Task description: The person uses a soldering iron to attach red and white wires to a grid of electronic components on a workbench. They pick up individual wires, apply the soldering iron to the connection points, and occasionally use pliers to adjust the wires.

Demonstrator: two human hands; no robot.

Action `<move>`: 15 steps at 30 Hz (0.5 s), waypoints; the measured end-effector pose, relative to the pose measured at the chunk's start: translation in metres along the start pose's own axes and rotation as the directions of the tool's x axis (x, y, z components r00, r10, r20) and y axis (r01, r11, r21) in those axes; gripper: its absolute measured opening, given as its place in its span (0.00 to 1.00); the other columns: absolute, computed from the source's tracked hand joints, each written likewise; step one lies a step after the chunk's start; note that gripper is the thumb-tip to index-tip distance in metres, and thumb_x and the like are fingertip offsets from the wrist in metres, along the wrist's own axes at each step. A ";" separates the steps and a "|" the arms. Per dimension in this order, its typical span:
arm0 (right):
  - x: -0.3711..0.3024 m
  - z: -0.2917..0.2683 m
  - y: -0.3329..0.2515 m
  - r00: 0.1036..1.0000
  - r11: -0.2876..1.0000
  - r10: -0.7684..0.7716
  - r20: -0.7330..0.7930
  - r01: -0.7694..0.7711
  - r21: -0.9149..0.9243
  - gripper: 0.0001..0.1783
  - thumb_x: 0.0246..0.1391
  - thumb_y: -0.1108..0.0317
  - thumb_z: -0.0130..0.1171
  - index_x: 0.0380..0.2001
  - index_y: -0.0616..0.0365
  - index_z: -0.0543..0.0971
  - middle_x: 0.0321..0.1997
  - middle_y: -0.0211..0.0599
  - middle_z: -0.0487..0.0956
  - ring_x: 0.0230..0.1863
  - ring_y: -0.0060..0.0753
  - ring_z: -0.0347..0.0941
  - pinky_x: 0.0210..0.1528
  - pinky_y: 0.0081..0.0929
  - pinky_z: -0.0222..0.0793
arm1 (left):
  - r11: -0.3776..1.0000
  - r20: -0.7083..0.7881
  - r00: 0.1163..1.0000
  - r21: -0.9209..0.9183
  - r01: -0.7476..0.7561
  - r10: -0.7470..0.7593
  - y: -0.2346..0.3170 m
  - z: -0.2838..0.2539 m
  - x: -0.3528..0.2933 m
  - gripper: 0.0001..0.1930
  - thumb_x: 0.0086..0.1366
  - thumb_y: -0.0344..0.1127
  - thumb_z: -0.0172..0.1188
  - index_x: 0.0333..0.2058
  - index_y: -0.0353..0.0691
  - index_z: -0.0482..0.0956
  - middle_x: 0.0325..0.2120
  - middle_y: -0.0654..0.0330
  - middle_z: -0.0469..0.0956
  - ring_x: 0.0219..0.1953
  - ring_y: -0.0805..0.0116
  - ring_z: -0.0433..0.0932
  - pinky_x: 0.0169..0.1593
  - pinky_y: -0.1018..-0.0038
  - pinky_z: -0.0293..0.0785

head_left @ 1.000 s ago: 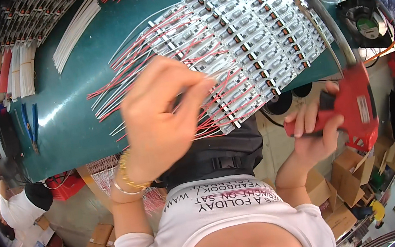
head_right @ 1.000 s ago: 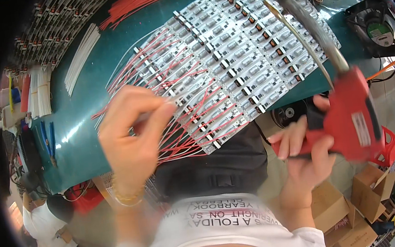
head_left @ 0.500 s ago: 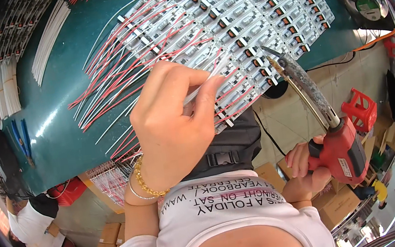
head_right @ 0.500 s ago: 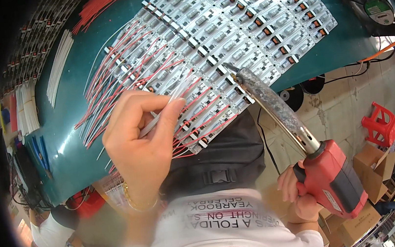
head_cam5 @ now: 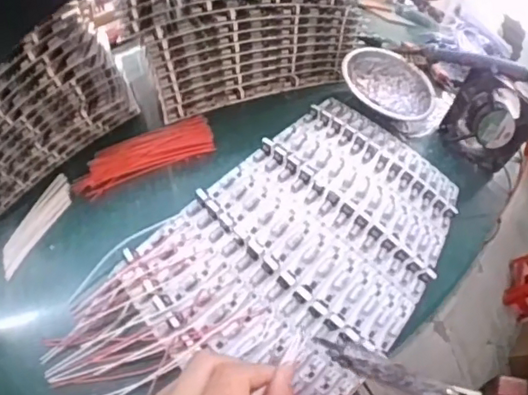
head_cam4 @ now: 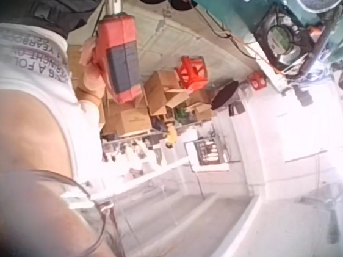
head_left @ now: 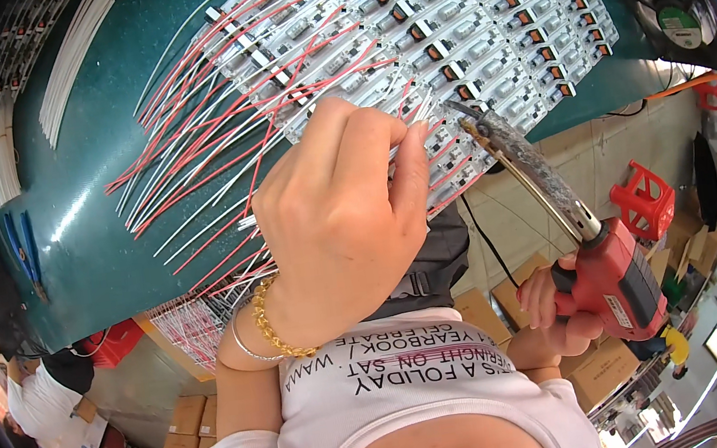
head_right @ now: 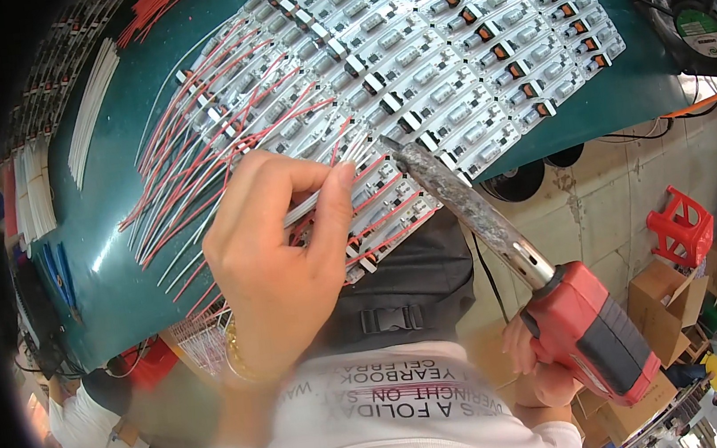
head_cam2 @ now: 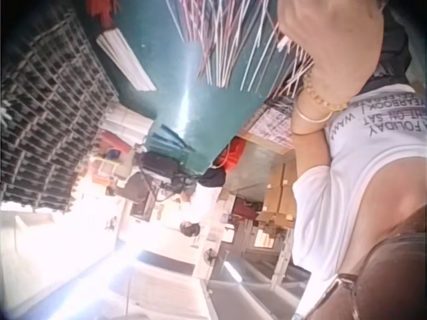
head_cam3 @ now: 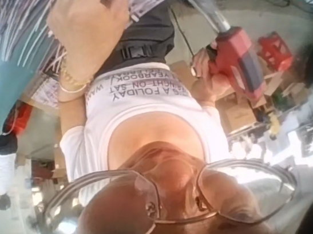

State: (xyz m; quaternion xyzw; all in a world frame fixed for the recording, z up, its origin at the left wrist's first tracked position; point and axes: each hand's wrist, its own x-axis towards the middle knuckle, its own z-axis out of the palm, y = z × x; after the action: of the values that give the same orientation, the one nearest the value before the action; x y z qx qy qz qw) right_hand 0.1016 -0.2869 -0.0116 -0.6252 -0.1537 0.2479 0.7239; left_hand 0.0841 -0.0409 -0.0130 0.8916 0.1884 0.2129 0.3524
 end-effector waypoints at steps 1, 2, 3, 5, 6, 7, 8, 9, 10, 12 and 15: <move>0.001 0.002 -0.002 0.999 0.999 0.039 -0.036 -0.039 -0.002 0.45 0.46 0.32 0.53 0.51 0.63 0.61 0.09 0.23 0.64 0.10 0.22 0.59 0.19 0.22 0.58 | 1.000 0.005 1.000 -0.012 0.006 -0.006 -0.001 0.000 0.000 0.06 0.51 0.22 0.63 0.23 0.34 0.74 0.20 0.58 0.72 0.20 0.68 0.72 0.25 0.77 0.67; 0.001 0.005 -0.003 0.994 0.997 0.077 -0.073 -0.077 -0.001 0.45 0.45 0.32 0.53 0.50 0.63 0.61 0.09 0.23 0.64 0.10 0.22 0.59 0.19 0.22 0.58 | 1.000 0.010 1.000 -0.024 0.011 -0.010 -0.001 0.000 0.001 0.06 0.51 0.22 0.63 0.23 0.34 0.74 0.20 0.58 0.72 0.20 0.68 0.72 0.25 0.77 0.67; 0.002 0.005 -0.004 0.994 0.996 0.086 -0.074 -0.086 0.007 0.44 0.45 0.32 0.53 0.49 0.62 0.61 0.09 0.24 0.64 0.11 0.22 0.59 0.20 0.22 0.58 | 0.999 0.015 1.000 -0.035 0.015 -0.014 -0.001 0.000 0.001 0.06 0.51 0.22 0.63 0.23 0.34 0.74 0.20 0.58 0.72 0.20 0.68 0.72 0.25 0.77 0.67; 0.003 0.005 -0.004 0.993 0.996 0.094 -0.069 -0.093 0.015 0.43 0.45 0.32 0.53 0.47 0.62 0.61 0.09 0.24 0.64 0.11 0.22 0.59 0.20 0.22 0.58 | 0.999 0.012 1.000 -0.041 0.017 -0.016 -0.001 -0.001 0.001 0.06 0.51 0.22 0.63 0.23 0.34 0.74 0.20 0.58 0.72 0.20 0.68 0.72 0.25 0.77 0.67; 0.003 0.004 -0.004 0.994 0.996 0.091 -0.065 -0.090 0.016 0.43 0.45 0.32 0.53 0.47 0.61 0.61 0.09 0.24 0.64 0.11 0.22 0.59 0.20 0.22 0.58 | 0.999 0.010 1.000 -0.044 0.017 -0.017 -0.001 -0.001 0.001 0.06 0.51 0.22 0.63 0.23 0.34 0.74 0.20 0.58 0.72 0.20 0.69 0.72 0.25 0.77 0.67; 0.002 0.004 -0.003 0.994 0.996 0.091 -0.068 -0.091 0.014 0.42 0.45 0.32 0.53 0.46 0.61 0.61 0.09 0.24 0.64 0.11 0.22 0.59 0.20 0.22 0.57 | 0.999 0.009 1.000 -0.045 0.017 -0.016 -0.001 -0.001 0.001 0.06 0.51 0.22 0.63 0.23 0.34 0.73 0.20 0.58 0.72 0.20 0.69 0.72 0.24 0.77 0.67; 0.001 0.004 -0.002 0.993 0.996 0.091 -0.070 -0.091 0.012 0.42 0.45 0.32 0.53 0.46 0.61 0.61 0.09 0.24 0.64 0.11 0.22 0.59 0.20 0.22 0.57 | 0.999 0.009 1.000 -0.047 0.016 -0.016 -0.001 0.000 0.001 0.06 0.51 0.22 0.63 0.23 0.34 0.73 0.20 0.58 0.72 0.20 0.69 0.72 0.24 0.77 0.67; 0.000 0.004 -0.002 0.992 0.995 0.095 -0.079 -0.095 0.007 0.42 0.45 0.32 0.53 0.46 0.61 0.61 0.09 0.24 0.64 0.11 0.23 0.59 0.20 0.22 0.57 | 0.999 0.008 1.000 -0.048 0.015 -0.015 -0.001 0.000 0.001 0.06 0.51 0.22 0.63 0.23 0.34 0.73 0.20 0.58 0.72 0.20 0.69 0.72 0.24 0.77 0.67; -0.002 0.002 0.000 0.992 0.995 0.095 -0.087 -0.095 -0.002 0.42 0.45 0.32 0.53 0.46 0.61 0.61 0.09 0.24 0.64 0.12 0.23 0.59 0.20 0.22 0.57 | 0.999 0.012 1.000 -0.044 0.016 -0.016 -0.002 -0.001 0.001 0.06 0.51 0.22 0.63 0.23 0.34 0.73 0.20 0.58 0.72 0.20 0.68 0.72 0.24 0.77 0.67; -0.010 -0.005 0.004 0.991 0.995 0.089 -0.102 -0.092 -0.026 0.42 0.45 0.32 0.53 0.46 0.61 0.60 0.09 0.24 0.64 0.12 0.23 0.59 0.21 0.22 0.57 | 0.999 0.020 1.000 -0.038 0.017 -0.017 -0.002 -0.002 0.002 0.06 0.51 0.22 0.63 0.23 0.34 0.73 0.20 0.58 0.71 0.20 0.68 0.73 0.24 0.77 0.67; -0.014 -0.007 0.008 0.991 0.991 0.068 -0.117 -0.080 -0.104 0.42 0.45 0.32 0.53 0.46 0.61 0.61 0.10 0.24 0.65 0.13 0.23 0.60 0.22 0.23 0.57 | 0.999 0.033 0.999 -0.033 0.004 -0.003 -0.001 0.001 0.001 0.06 0.51 0.22 0.63 0.23 0.34 0.73 0.20 0.58 0.71 0.20 0.68 0.73 0.24 0.77 0.67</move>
State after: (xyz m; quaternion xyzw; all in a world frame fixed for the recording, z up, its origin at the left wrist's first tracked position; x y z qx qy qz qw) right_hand 0.0922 -0.2998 -0.0193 -0.6819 -0.1021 0.2300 0.6868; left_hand 0.0850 -0.0404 -0.0137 0.8887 0.1808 0.2007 0.3705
